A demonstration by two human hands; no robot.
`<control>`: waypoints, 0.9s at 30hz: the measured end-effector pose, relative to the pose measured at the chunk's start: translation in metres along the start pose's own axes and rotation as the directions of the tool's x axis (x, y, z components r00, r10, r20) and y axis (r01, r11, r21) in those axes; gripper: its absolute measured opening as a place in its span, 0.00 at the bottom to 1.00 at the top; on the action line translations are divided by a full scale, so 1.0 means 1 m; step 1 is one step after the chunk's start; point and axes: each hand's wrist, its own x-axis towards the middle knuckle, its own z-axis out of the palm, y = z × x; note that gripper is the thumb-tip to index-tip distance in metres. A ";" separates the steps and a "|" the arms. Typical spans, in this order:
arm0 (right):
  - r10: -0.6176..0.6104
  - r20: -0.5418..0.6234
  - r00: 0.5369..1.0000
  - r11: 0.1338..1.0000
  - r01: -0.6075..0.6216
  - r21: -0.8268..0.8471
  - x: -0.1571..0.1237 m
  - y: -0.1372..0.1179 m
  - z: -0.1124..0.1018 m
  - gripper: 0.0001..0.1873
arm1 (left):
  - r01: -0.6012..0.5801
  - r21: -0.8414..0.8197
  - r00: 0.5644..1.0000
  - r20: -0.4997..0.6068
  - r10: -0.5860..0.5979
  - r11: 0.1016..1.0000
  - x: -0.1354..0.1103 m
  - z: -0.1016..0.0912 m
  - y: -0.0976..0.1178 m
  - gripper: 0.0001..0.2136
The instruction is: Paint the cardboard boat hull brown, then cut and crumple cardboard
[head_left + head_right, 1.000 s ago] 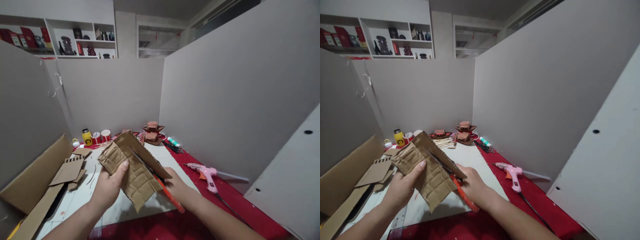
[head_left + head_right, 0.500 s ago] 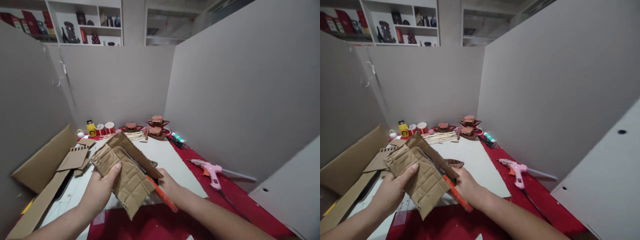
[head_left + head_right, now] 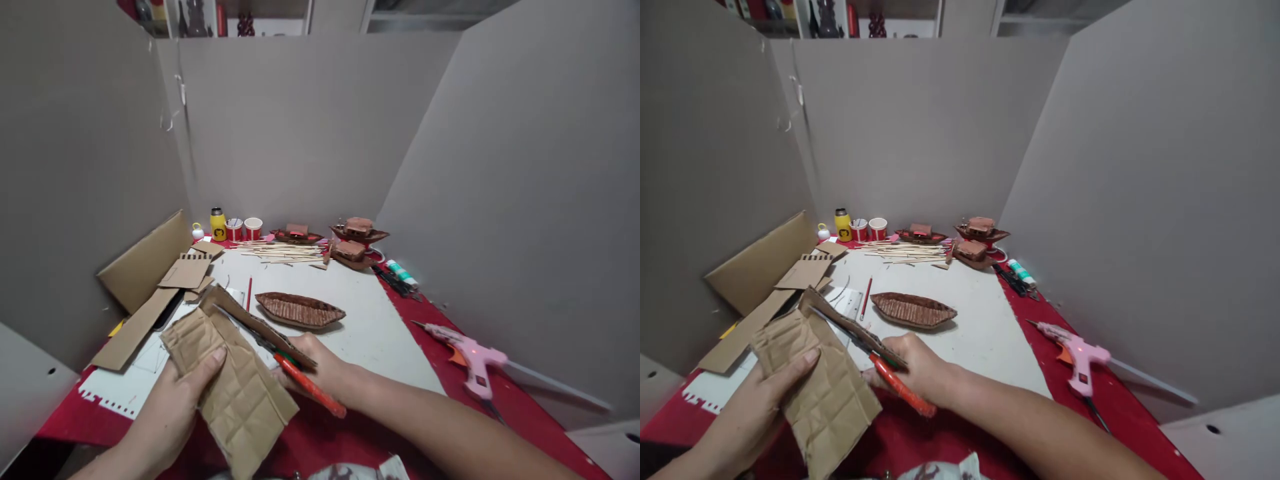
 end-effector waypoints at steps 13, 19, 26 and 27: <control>0.047 0.042 0.998 0.998 -0.048 0.033 0.029 0.013 0.025 0.16 | -0.020 -0.052 0.994 -0.110 0.014 0.998 -0.019 -0.012 -0.019 0.21; 0.094 0.143 0.985 0.975 -0.120 0.187 0.019 0.009 0.029 0.19 | 0.221 -0.150 0.955 0.235 -0.183 0.964 -0.021 -0.041 0.005 0.20; 0.115 0.220 0.969 0.973 -0.155 0.173 0.021 -0.002 0.034 0.15 | 0.127 -0.122 0.957 0.276 -0.089 0.984 0.005 -0.066 0.021 0.11; 0.111 0.217 0.970 0.974 -0.149 0.168 0.020 -0.003 0.035 0.15 | 0.124 -0.063 0.944 0.315 -0.099 0.990 0.007 -0.066 0.021 0.12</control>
